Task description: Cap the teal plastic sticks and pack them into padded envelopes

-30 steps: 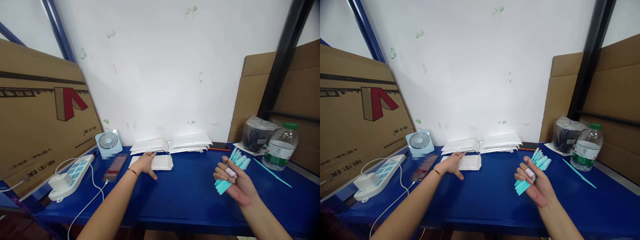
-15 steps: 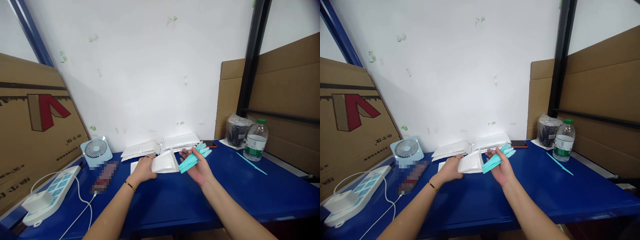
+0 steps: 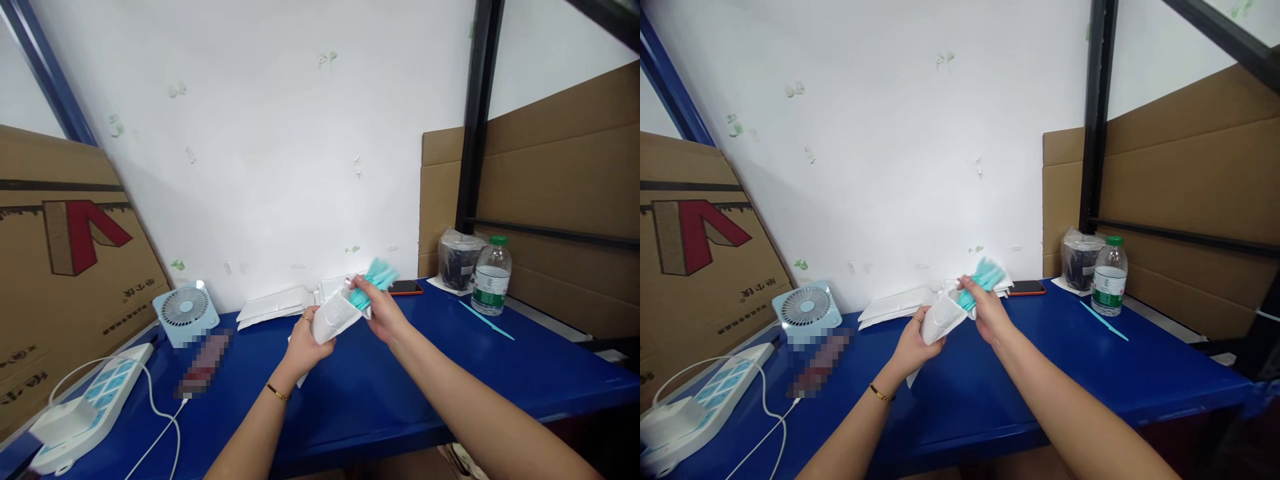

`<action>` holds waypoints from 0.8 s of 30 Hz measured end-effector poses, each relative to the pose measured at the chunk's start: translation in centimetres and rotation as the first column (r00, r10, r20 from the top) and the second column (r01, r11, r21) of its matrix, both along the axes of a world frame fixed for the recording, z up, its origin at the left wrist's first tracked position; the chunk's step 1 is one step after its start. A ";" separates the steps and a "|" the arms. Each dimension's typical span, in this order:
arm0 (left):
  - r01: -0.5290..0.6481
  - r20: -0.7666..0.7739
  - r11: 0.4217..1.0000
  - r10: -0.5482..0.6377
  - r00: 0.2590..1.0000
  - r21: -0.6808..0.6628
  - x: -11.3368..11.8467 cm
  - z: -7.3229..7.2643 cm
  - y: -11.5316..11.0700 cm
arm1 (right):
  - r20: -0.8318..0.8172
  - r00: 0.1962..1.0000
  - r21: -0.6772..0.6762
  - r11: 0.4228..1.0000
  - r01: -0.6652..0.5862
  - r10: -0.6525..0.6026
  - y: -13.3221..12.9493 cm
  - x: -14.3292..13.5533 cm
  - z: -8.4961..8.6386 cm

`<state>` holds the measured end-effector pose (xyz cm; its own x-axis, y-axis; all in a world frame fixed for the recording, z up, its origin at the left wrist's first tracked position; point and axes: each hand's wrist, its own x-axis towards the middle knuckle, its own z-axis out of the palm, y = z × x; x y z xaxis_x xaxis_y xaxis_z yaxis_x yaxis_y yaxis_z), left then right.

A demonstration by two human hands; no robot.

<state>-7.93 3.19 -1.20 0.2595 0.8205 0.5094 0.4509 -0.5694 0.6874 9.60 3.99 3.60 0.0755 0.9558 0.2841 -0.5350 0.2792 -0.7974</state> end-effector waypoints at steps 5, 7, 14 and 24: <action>0.059 0.443 0.998 -0.041 0.895 -0.027 3.4 -0.8 0.5 | 0.519 0.853 0.099 0.989 -0.111 0.044 -0.9 -1.5 5.1; 0.076 0.553 0.996 -0.042 0.832 -0.040 4.5 -1.4 0.7 | 0.646 0.759 0.077 0.983 -0.165 0.077 -1.1 -1.9 6.4; 0.064 0.619 0.996 -0.013 0.785 -0.061 5.7 -2.4 0.4 | 0.797 0.586 0.011 0.967 -0.256 0.146 -1.5 -2.2 6.8; 0.267 0.491 0.939 -0.132 0.861 -0.217 3.7 -1.9 1.9 | 0.926 0.038 0.325 0.743 -0.586 -0.375 0.7 5.9 9.3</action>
<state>-4.23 5.09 -3.14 0.2227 0.8983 0.3787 -0.0612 -0.3748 0.9251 15.52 4.69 12.85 -0.7870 0.5238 0.3259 0.4617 0.8505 -0.2520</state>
